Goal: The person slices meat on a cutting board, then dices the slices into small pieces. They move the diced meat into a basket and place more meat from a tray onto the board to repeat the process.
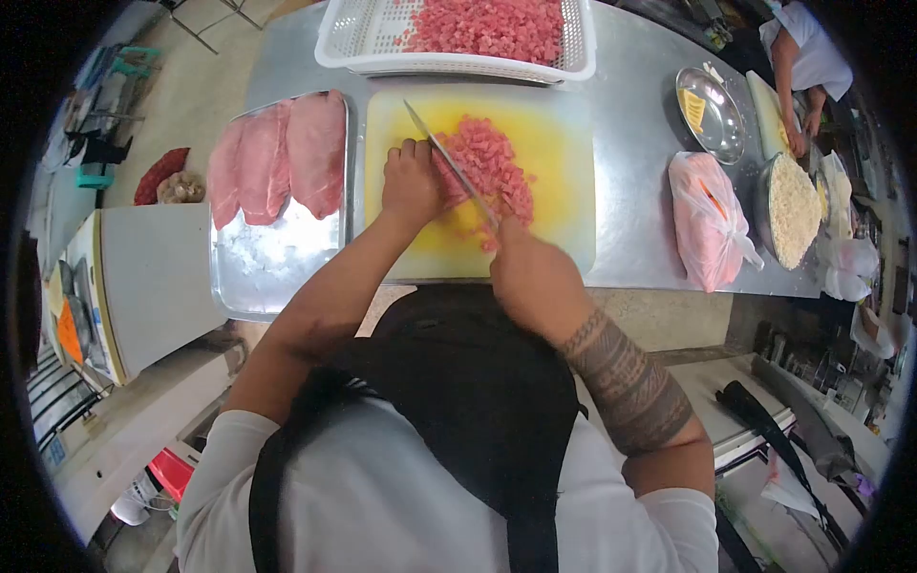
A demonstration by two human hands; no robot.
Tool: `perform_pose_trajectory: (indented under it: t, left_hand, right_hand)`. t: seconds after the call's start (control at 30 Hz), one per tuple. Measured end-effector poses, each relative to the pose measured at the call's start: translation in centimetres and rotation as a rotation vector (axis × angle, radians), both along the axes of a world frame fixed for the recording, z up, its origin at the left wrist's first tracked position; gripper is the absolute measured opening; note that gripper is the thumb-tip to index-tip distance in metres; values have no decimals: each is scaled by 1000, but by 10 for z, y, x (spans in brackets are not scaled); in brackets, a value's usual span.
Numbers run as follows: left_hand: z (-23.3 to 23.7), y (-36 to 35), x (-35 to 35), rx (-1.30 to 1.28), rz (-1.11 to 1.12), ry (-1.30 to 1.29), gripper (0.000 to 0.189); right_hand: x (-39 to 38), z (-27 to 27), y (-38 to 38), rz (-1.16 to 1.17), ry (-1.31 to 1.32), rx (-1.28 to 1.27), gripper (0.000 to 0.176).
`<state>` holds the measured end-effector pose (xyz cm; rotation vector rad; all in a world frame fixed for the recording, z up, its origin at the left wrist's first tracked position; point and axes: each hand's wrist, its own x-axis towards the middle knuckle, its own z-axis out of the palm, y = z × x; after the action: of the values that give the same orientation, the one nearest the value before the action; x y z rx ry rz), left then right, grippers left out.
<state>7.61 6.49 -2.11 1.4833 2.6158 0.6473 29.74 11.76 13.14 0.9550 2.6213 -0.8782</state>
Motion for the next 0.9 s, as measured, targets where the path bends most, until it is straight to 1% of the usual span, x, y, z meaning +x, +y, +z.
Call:
perform_pose_trajectory:
  t: [0.03,0.07,0.13,0.17,0.27,0.37,0.47,0.57,0.67,0.77,0.87,0.9]
  left_hand:
    - [-11,4,-3,-5,13,13,53]
    - [-21,4,-4,-15,23,25,51]
    - [0,0,-1,-1,-24,16,50]
    - [9,-2,0,6,-45,15,50]
    - [5,-2,-1,16,-21,73,39]
    - [-14,-1,-19,59,-9,-49,32]
    - [14,-14,-17,-8,-107,-22,29]
    - [14,-16,-13,-71,-98,12,33]
    - [6,-14,-11,7,-71,7,32]
    - [-5,-14,-15,20,-88,58,31]
    - [6,-16,-13,-29,-92,50,29]
    - [6,-15,-14,-7,-91,43,28]
  right_hand:
    - [2,2,-1,-1,-30,-32,28]
    - [-1,-11,-3,-3,20,-13,28]
    - [-23,-75,5,80,103,77,29]
    - [-35,-94,9,125,149,123,30]
    - [-53,-88,16,30,133,94,32]
    - [-39,-60,28,-41,94,41,24]
    - [-6,-38,13,-35,107,38,22]
    - [9,4,-5,-44,-89,9,23]
    - [3,-9,-10,-9,-49,-15,25]
    - [-43,-62,-3,-39,152,11,26]
    - [-65,-89,19,-8,125,54,29]
    - [-63,-86,20,-17,157,64,29]
